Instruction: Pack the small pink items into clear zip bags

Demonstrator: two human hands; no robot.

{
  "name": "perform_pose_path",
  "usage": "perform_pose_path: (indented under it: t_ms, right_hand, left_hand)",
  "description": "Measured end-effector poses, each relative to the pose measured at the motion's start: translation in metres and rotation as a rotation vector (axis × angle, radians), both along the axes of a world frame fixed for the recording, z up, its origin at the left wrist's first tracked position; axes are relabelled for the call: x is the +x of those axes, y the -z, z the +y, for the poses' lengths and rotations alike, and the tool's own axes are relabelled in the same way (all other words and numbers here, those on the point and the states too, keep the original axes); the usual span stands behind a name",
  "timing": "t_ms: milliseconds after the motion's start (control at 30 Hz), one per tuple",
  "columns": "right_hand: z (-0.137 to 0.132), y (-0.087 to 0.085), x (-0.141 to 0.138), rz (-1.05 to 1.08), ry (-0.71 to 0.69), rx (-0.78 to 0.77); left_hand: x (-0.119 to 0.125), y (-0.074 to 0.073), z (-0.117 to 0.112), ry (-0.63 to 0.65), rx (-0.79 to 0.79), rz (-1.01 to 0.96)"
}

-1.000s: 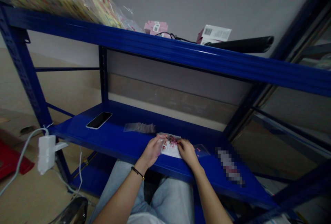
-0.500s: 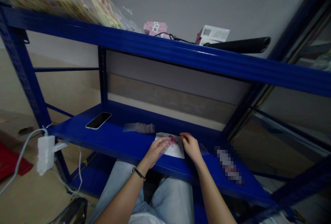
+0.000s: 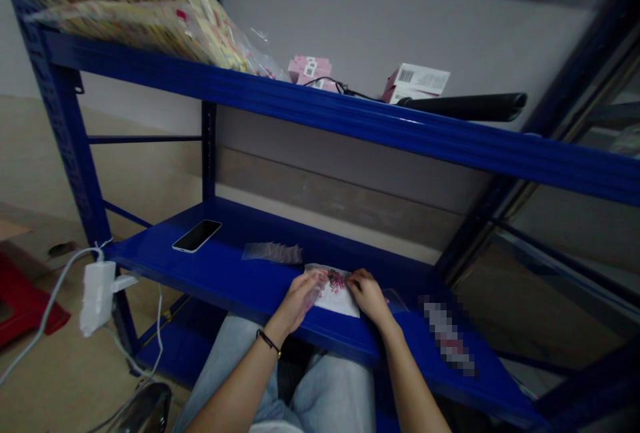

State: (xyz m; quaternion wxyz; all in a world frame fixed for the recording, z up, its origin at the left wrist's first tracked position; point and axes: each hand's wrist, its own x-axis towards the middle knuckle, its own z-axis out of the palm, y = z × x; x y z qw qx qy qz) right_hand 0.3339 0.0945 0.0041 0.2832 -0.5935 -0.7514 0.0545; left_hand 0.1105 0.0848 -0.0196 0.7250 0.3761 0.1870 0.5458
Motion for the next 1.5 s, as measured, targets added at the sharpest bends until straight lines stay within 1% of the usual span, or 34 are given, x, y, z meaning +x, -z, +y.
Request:
perform_pose_path:
  t_ms: [67, 133, 233, 333, 433, 500, 567, 600, 633, 700, 733, 800, 933, 1033, 1100, 1167, 1267, 1433, 1500]
  right_hand:
    - [-0.006, -0.017, -0.008, 0.107, -0.024, 0.052]
    - [-0.012, -0.035, -0.022, 0.212, -0.072, 0.092]
    - [-0.022, -0.059, -0.047, 0.241, -0.194, 0.069]
    - [-0.034, -0.072, -0.062, 0.220, -0.337, -0.020]
    - [-0.051, -0.074, -0.066, 0.227, -0.426, -0.105]
    - [-0.064, -0.071, -0.067, 0.251, -0.444, -0.137]
    - [-0.078, -0.066, -0.071, 0.289, -0.433, -0.153]
    - [-0.085, -0.063, -0.074, 0.307, -0.420, -0.158]
    - [-0.090, -0.059, -0.078, 0.321, -0.406, -0.163]
    - [-0.098, -0.051, -0.089, 0.342, -0.383, -0.173]
    - [-0.101, -0.046, -0.094, 0.354, -0.375, -0.176]
    - [-0.102, -0.033, -0.104, 0.431, -0.347, -0.187]
    - [-0.101, -0.001, -0.118, 0.678, -0.273, -0.214]
    - [-0.104, 0.020, -0.123, 0.731, -0.254, -0.229]
    - [-0.105, 0.028, -0.124, 0.770, -0.250, -0.260]
    - [-0.106, 0.031, -0.124, 0.791, -0.262, -0.287]
    - [-0.105, 0.030, -0.120, 0.789, -0.271, -0.294]
    - [-0.106, 0.026, -0.116, 0.738, -0.294, -0.286]
    - [-0.107, 0.025, -0.116, 0.768, -0.323, -0.302]
  left_hand:
    - [0.000, -0.001, 0.000, 0.014, 0.012, 0.013]
    - [0.001, -0.003, -0.001, 0.024, 0.019, 0.023]
    - [0.002, -0.007, -0.003, 0.034, 0.036, 0.007]
    - [0.000, -0.012, -0.006, 0.055, 0.038, -0.018]
    - [-0.006, -0.014, -0.012, 0.131, 0.017, -0.001]
    - [-0.014, -0.015, -0.017, 0.208, 0.039, 0.056]
    - [-0.025, -0.017, -0.024, 0.220, 0.135, 0.196]
    - [-0.032, -0.019, -0.028, 0.186, 0.218, 0.305]
    - [-0.039, -0.021, -0.033, 0.122, 0.318, 0.432]
    - [-0.054, -0.025, -0.044, -0.039, 0.514, 0.694]
    - [-0.062, -0.027, -0.050, -0.112, 0.589, 0.793]
    - [-0.075, -0.027, -0.061, -0.213, 0.667, 0.903]
    - [-0.097, -0.017, -0.076, -0.266, 0.670, 0.960]
    - [-0.106, -0.010, -0.080, -0.241, 0.666, 0.987]
    - [-0.108, -0.009, -0.081, -0.217, 0.680, 0.986]
    - [-0.109, -0.012, -0.083, -0.203, 0.694, 0.971]
    - [-0.110, -0.015, -0.084, -0.227, 0.685, 0.963]
    - [-0.109, -0.012, -0.088, -0.265, 0.690, 0.986]
    - [-0.109, -0.012, -0.089, -0.275, 0.687, 0.986]
